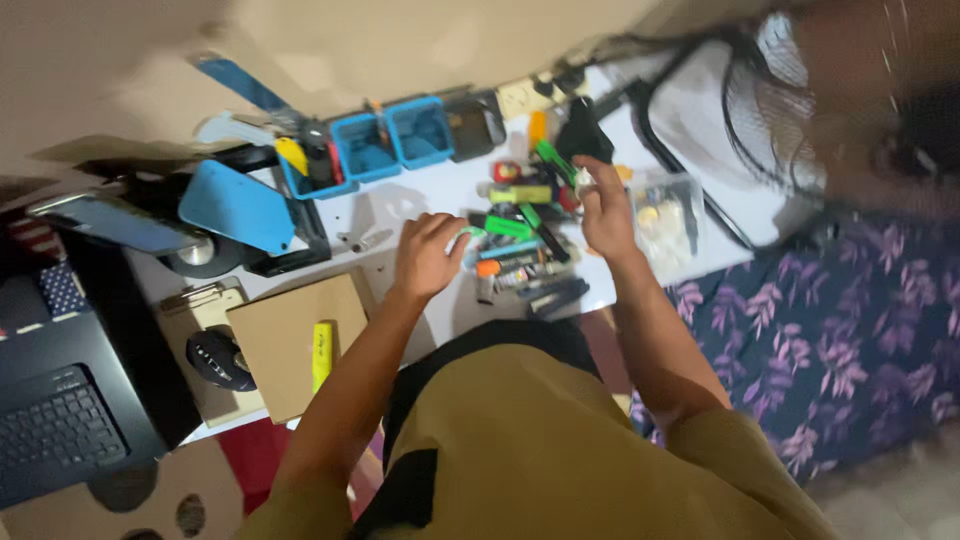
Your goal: The person wipes down various office supplies and tools with a cloth and places them into desk storage containers.
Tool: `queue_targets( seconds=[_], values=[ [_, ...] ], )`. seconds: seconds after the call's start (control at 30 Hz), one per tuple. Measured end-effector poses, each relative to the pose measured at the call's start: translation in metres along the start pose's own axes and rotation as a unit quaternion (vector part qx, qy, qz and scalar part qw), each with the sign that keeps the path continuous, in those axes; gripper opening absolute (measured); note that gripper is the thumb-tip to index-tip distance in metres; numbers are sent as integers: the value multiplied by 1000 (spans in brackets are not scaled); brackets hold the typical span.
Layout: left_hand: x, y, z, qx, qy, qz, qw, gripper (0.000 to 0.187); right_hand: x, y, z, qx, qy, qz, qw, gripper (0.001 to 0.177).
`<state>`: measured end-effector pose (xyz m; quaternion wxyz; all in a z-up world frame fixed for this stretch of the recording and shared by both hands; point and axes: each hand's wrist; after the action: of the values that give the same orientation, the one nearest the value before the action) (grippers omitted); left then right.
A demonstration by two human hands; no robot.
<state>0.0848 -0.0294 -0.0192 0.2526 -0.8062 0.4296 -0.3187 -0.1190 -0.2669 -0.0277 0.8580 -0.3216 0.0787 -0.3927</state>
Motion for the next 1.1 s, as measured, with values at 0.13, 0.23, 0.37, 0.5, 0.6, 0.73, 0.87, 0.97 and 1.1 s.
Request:
queue_targets(
  seconds=[0.13, 0.23, 0.37, 0.5, 0.6, 0.73, 0.87, 0.97, 1.1],
  values=[
    [1, 42, -18, -43, -1, 85, 995, 18, -44, -17, -14, 28, 26, -15, 999, 45],
    [1, 62, -32, -107, -23, 105, 988, 21, -71, -19, -10, -17, 160, 49, 986, 41],
    [-1, 79, -42, -80, -80, 122, 986, 22, -87, -7, -13, -64, 51, 27, 996, 38],
    [-7, 88, -45, -62, -44, 103, 992, 22, -90, 13, -37, -90, 43, 60, 993, 35],
    [-9, 88, -48, -59, -43, 99, 992, 24, -89, 13, -50, -205, -22, -15, 978, 28],
    [-12, 88, -53, -83, -98, 111, 986, 24, -91, -15, -50, -191, 115, 7, 975, 20],
    [-8, 89, -59, -79, -87, 105, 988, 23, -89, -24, -46, -254, 124, 92, 955, 14],
    [-7, 90, -64, -77, -77, 105, 988, 24, -86, -20, -48, -290, 144, 121, 938, 19],
    [-3, 87, -70, -101, -92, 117, 984, 26, -86, -27, -48, -295, 118, 112, 941, 20]
  ],
)
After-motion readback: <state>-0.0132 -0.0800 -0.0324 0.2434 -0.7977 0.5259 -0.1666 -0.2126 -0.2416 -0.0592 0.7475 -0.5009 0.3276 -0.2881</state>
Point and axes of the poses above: each hand's wrist, its own x-axis towards the middle knuckle, its own y-axis out of the palm, z = x × y, and after that the axes turned 2 degrees about -x, right-handed
